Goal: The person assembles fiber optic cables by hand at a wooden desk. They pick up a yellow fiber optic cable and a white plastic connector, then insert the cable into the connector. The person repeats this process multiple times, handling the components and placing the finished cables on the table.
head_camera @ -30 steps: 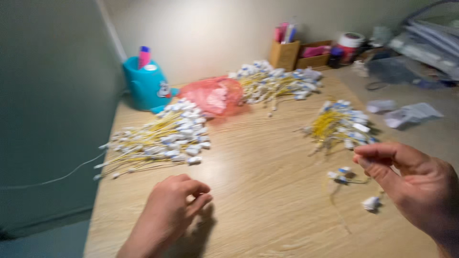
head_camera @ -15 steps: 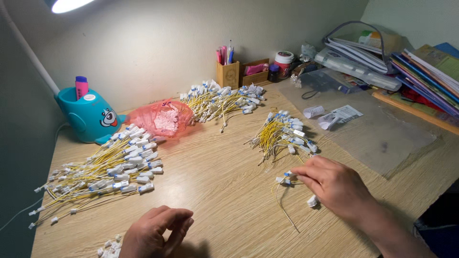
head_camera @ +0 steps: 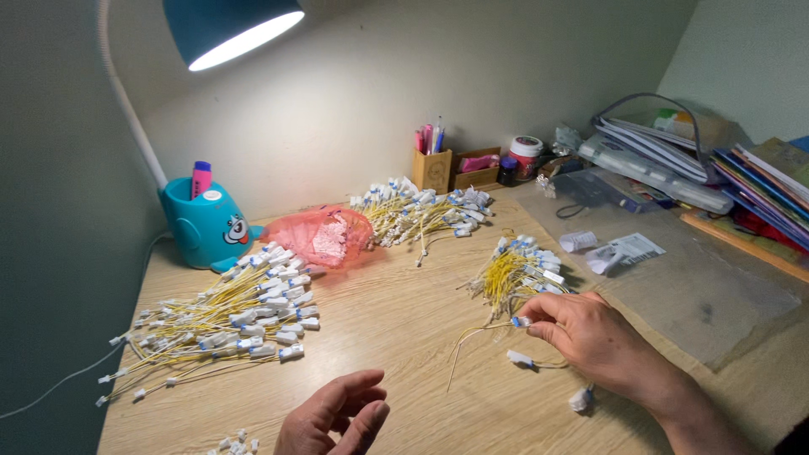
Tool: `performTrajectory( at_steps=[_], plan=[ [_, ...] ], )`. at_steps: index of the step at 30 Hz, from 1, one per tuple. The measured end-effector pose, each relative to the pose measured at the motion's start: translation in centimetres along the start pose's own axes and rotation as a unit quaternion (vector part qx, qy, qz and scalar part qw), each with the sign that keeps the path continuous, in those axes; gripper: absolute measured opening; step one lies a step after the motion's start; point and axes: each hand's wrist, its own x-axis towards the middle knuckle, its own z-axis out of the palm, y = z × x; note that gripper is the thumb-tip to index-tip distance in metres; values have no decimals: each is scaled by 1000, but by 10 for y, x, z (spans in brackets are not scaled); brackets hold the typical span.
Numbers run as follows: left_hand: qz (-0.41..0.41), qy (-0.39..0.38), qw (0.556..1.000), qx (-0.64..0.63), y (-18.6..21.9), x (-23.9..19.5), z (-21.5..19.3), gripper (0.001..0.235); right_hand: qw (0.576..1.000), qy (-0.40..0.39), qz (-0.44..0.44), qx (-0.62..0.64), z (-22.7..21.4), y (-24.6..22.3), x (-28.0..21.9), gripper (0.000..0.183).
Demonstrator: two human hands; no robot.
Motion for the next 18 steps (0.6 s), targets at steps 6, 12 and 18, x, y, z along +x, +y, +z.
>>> performTrajectory(
  at_steps=[6, 12, 18],
  plan=[
    [79, -42, 985, -146, 3, 6, -11, 54, 974, 66, -214, 24, 2, -68, 15, 13],
    [-8, -46, 996, -80, 27, 5, -28, 29, 934, 79, -348, 32, 41, -127, 40, 6],
    [-81, -29, 970, -228, 14, 13, -30, 16, 921, -83, -161, 345, 75, -133, 58, 15]
  ],
)
